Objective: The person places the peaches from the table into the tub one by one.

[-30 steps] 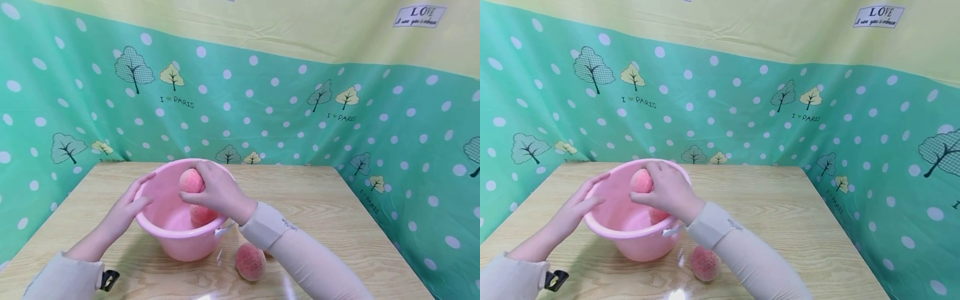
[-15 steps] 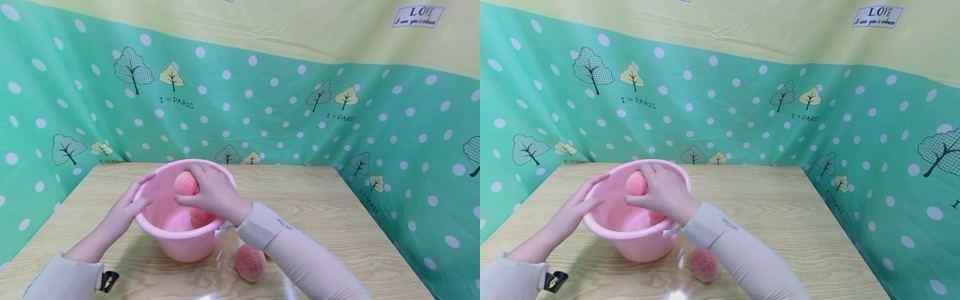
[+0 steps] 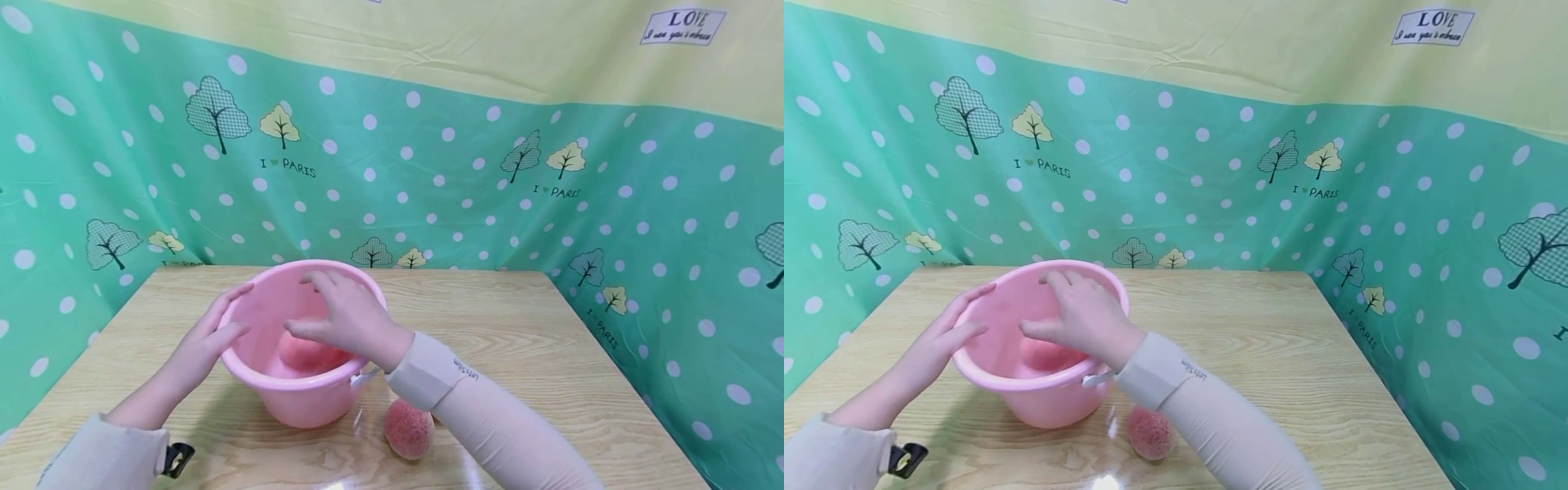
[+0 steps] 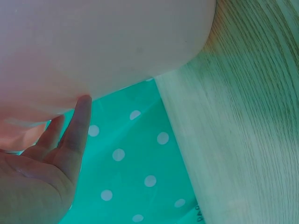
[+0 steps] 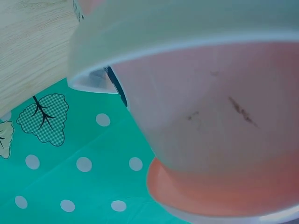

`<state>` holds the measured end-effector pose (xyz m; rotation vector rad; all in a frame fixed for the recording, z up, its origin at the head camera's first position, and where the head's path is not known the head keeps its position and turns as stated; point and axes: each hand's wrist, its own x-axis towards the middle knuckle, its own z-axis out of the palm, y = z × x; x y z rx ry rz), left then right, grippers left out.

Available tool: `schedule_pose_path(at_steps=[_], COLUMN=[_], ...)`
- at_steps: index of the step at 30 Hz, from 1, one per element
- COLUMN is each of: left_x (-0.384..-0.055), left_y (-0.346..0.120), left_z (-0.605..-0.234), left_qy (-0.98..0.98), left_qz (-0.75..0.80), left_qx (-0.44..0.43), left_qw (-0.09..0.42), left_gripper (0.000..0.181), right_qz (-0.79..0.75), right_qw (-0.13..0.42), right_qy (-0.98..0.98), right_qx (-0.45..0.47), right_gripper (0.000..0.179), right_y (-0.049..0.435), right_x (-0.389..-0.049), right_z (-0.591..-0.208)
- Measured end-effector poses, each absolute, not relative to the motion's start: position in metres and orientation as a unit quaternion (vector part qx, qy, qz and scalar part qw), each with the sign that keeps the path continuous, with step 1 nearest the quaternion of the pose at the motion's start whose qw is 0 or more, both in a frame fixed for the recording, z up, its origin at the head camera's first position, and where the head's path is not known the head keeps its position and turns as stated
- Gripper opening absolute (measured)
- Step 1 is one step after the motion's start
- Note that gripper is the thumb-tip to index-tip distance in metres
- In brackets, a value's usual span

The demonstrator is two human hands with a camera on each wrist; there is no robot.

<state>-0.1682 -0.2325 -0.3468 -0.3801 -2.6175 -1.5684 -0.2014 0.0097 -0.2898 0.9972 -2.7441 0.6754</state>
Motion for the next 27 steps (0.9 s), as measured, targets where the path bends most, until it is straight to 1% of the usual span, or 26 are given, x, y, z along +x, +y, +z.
schedule_pose_path(at_steps=[5, 12, 27], left_x=[-0.168, -0.168, -0.169], left_y=[-0.232, -0.233, -0.233], left_z=[-0.346, -0.347, -0.348], left_qy=[-0.851, -0.851, -0.852], left_qz=[-0.510, -0.508, -0.507], left_qx=[-0.123, -0.127, -0.125], left_qw=[0.031, 0.037, 0.043], left_gripper=[0.059, 0.059, 0.059], right_qz=[0.226, 0.247, 0.265], right_qw=[0.069, 0.083, 0.094], right_qy=[-0.916, -0.905, -0.903], right_qx=[0.325, 0.336, 0.324], right_gripper=[0.058, 0.051, 0.051], right_y=[0.010, 0.012, 0.024], right_x=[-0.200, -0.200, -0.195], right_z=[-0.289, -0.289, -0.284])
